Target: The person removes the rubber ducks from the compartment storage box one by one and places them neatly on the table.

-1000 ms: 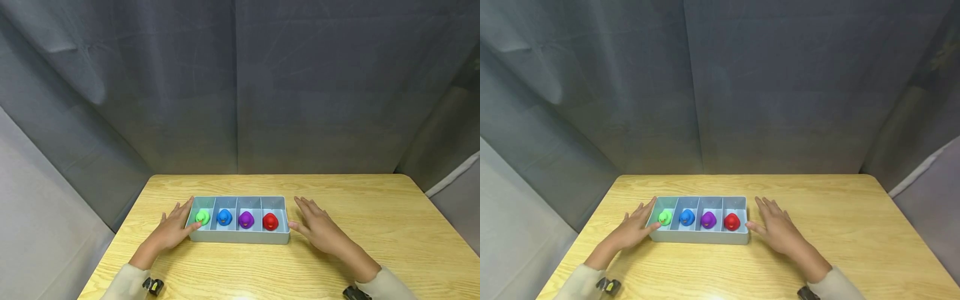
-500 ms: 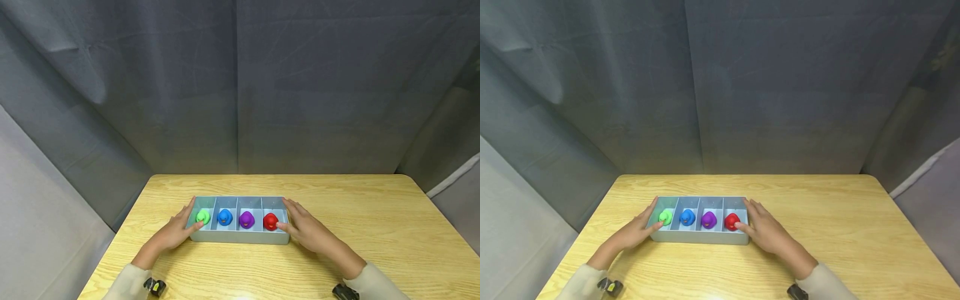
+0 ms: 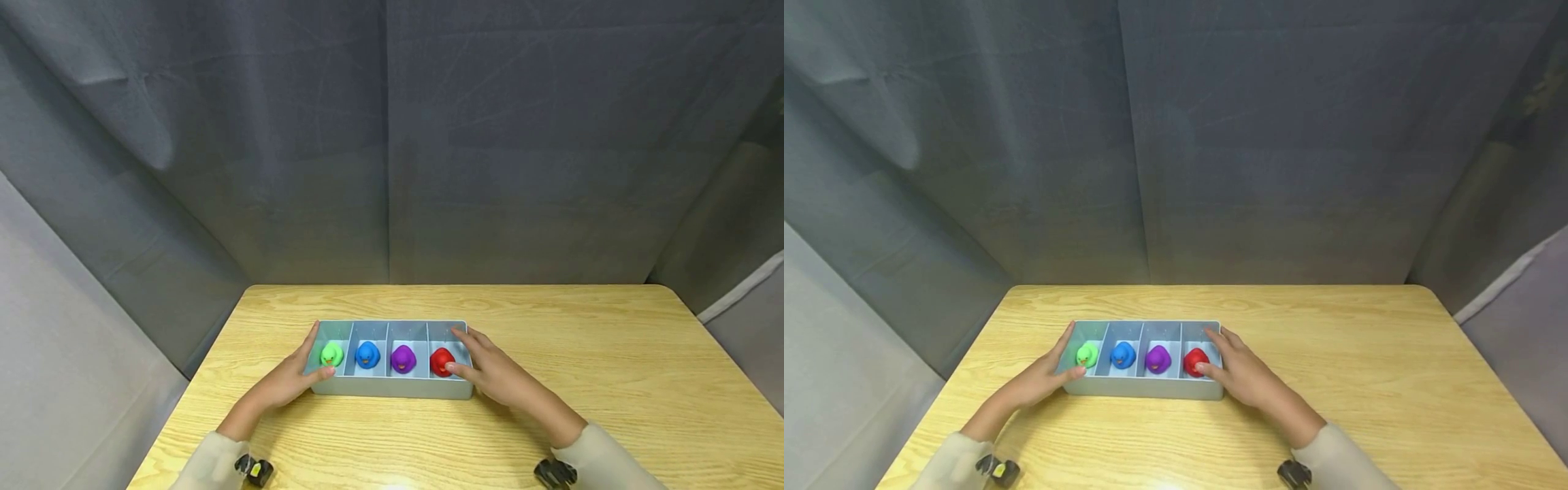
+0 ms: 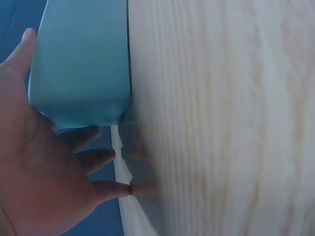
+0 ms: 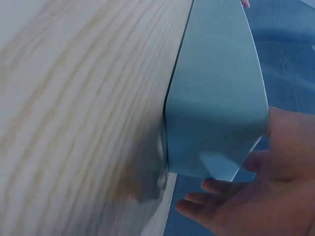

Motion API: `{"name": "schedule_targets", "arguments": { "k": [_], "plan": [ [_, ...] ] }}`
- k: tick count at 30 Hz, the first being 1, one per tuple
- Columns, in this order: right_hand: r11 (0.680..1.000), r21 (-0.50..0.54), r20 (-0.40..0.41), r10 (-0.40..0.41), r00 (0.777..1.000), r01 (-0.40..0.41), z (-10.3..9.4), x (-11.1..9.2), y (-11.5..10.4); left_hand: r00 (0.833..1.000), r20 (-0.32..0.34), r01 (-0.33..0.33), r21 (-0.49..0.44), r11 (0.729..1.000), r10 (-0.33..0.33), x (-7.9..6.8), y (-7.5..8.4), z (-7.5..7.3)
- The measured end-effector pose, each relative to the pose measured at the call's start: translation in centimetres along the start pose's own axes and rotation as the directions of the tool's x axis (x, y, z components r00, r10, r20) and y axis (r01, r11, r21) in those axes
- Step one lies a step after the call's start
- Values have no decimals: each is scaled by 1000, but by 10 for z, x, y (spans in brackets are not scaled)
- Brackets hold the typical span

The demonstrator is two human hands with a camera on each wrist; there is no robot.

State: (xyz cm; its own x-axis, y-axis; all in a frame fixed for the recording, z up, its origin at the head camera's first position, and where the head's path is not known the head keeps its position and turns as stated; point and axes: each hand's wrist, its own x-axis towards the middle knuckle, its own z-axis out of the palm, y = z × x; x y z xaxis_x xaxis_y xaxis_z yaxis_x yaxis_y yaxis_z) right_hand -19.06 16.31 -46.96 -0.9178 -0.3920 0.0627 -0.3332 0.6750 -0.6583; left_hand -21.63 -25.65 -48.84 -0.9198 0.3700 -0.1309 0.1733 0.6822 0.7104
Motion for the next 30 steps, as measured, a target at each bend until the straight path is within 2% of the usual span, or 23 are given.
{"name": "schedule_targets", "arguments": {
  "k": [9,21,30],
  "plan": [
    [999,42,-37,18,999,-16,5,7,-3,1000,-1,12,-12,1000,-12,1,-3,2],
    [993,93,-106,82,991,-72,15,16,-5,1000,0,15,-10,1000,-15,2,-3,2],
    [985,121,-97,136,986,-124,16,18,-7,1000,11,17,-24,1000,-17,2,-2,1]
  ]
}}
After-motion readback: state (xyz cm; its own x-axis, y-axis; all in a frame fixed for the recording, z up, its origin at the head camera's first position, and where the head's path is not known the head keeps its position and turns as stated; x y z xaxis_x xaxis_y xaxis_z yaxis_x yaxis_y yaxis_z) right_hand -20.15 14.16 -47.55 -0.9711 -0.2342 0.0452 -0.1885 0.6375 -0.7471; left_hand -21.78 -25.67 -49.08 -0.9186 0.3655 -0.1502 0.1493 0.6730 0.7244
